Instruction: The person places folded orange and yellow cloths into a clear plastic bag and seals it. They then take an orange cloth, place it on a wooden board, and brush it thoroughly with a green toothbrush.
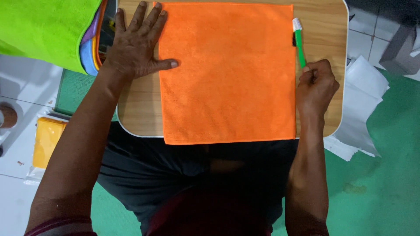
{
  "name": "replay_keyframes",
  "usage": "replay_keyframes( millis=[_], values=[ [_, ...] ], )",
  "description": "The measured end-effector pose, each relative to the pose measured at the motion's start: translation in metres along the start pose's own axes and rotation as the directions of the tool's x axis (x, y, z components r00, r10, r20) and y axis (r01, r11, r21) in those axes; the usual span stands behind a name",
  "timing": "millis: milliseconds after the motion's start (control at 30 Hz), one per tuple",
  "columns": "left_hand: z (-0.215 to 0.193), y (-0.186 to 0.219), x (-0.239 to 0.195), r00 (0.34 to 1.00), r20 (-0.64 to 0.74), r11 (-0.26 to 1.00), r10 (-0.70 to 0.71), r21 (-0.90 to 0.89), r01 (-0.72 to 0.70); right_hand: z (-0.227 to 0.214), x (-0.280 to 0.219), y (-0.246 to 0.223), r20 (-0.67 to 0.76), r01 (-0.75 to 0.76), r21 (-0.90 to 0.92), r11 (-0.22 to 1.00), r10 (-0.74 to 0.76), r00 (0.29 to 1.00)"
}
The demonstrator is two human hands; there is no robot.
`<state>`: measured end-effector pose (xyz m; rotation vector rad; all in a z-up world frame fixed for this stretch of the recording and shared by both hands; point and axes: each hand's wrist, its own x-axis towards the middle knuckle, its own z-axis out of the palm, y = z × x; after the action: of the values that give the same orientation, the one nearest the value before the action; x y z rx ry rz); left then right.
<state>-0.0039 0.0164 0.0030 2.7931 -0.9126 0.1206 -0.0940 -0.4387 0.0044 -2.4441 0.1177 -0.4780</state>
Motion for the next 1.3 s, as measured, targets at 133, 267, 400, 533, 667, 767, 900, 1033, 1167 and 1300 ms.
replay_keyframes(
  millis=[133,267,400,533,667,767,900,1033,1167,1300],
  values=[
    [0.006,0.000,-0.001,1.000,-0.022,1.000,0.001,0.006,-0.001,-0.011,-0.011,0.025,-0.074,-0.011,-0.012,1.000,0.010,0.997],
    [0.010,-0.007,-0.001,0.999,0.034,0.999,-0.036,-0.013,0.037,-0.009,-0.021,-0.039,-0.201,-0.051,0.086,0.995,0.068,0.977],
    [-0.011,0.005,0.001,0.981,0.173,0.988,-0.082,-0.116,0.103,0.058,-0.041,-0.086,-0.037,0.058,0.112,0.992,-0.055,0.998],
    [-0.005,0.006,-0.009,0.994,0.095,0.994,-0.058,-0.087,0.067,0.106,-0.047,-0.167,0.201,0.066,0.268,0.961,-0.123,0.972],
    [0.004,0.008,-0.012,0.993,0.103,0.998,-0.059,0.018,0.058,0.124,-0.052,-0.211,0.362,-0.019,0.304,0.952,-0.097,0.927],
    [0.004,0.009,-0.010,0.989,0.127,0.997,-0.078,0.000,0.078,0.136,-0.059,-0.212,0.341,0.001,0.260,0.966,-0.093,0.935],
    [0.003,0.009,-0.013,0.999,0.041,0.999,-0.031,0.018,0.030,0.130,-0.052,-0.192,0.288,0.056,0.232,0.971,-0.124,0.950],
    [0.002,0.009,-0.015,0.998,-0.053,0.999,0.028,0.034,-0.026,0.105,-0.040,-0.151,0.227,0.104,0.133,0.986,-0.132,0.965],
    [0.003,0.007,-0.016,0.999,-0.033,0.998,0.037,0.052,-0.035,0.072,-0.032,-0.103,0.142,0.083,0.051,0.995,-0.090,0.986],
    [-0.007,0.009,-0.013,0.999,0.043,1.000,0.029,0.005,-0.030,0.040,-0.025,-0.061,0.073,0.053,0.031,0.998,-0.055,0.996]
  ],
)
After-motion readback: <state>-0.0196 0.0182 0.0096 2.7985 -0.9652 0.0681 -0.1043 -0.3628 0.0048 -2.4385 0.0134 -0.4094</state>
